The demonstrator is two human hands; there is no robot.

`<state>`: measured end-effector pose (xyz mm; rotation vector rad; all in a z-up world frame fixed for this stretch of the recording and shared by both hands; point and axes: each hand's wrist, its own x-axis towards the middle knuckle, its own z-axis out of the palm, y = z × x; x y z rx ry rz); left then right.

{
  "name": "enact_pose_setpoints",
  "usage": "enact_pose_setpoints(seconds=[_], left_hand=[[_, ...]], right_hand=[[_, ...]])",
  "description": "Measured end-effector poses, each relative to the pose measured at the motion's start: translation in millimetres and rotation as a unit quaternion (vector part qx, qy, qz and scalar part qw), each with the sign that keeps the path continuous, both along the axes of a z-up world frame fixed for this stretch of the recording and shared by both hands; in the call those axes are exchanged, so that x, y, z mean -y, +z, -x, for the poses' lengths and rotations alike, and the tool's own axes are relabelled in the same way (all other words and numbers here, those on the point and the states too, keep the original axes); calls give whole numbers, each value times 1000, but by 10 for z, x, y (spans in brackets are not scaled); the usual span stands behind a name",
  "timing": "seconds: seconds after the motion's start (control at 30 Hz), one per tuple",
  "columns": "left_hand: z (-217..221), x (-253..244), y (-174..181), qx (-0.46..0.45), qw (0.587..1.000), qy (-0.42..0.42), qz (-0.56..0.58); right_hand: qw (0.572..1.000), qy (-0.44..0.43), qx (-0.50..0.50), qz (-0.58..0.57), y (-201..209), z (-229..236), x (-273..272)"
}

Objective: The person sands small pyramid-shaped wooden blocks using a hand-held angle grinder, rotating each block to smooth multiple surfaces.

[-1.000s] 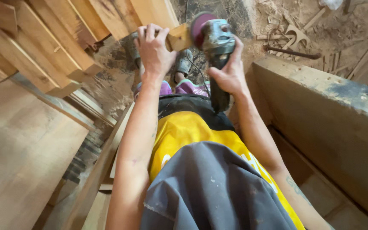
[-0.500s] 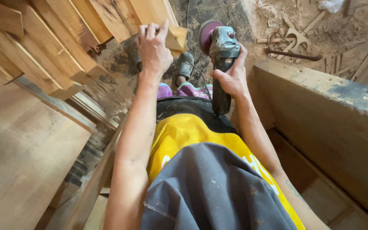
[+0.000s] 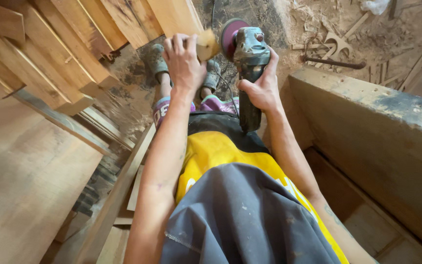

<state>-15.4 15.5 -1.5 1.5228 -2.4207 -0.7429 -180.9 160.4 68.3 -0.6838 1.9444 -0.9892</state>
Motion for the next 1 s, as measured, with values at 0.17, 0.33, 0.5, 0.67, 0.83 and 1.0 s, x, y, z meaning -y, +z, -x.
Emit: enact_pose_setpoints(seconds=[0.17, 0.33, 0.5, 0.67, 0.83, 1.0], left_hand=[[-138, 63, -119, -59, 998, -1, -15], [-169, 118, -148, -68, 997, -12, -20], [-141, 140, -102, -55, 998, -3, -29], [-138, 142, -29, -59, 998, 0, -31], [-111, 139, -26, -52, 999, 2, -11], [-103, 148, -3, -54, 998, -1, -13]], right_hand=[[996, 60, -59, -19, -37, -41, 40], [995, 77, -67, -21, -72, -118, 114], [995, 66, -61, -39, -91, -111, 121], [995, 43, -67, -65, -87, -53, 68], [996, 53, -60, -29, -114, -33, 45], [995, 80, -65, -5, -172, -61, 73]])
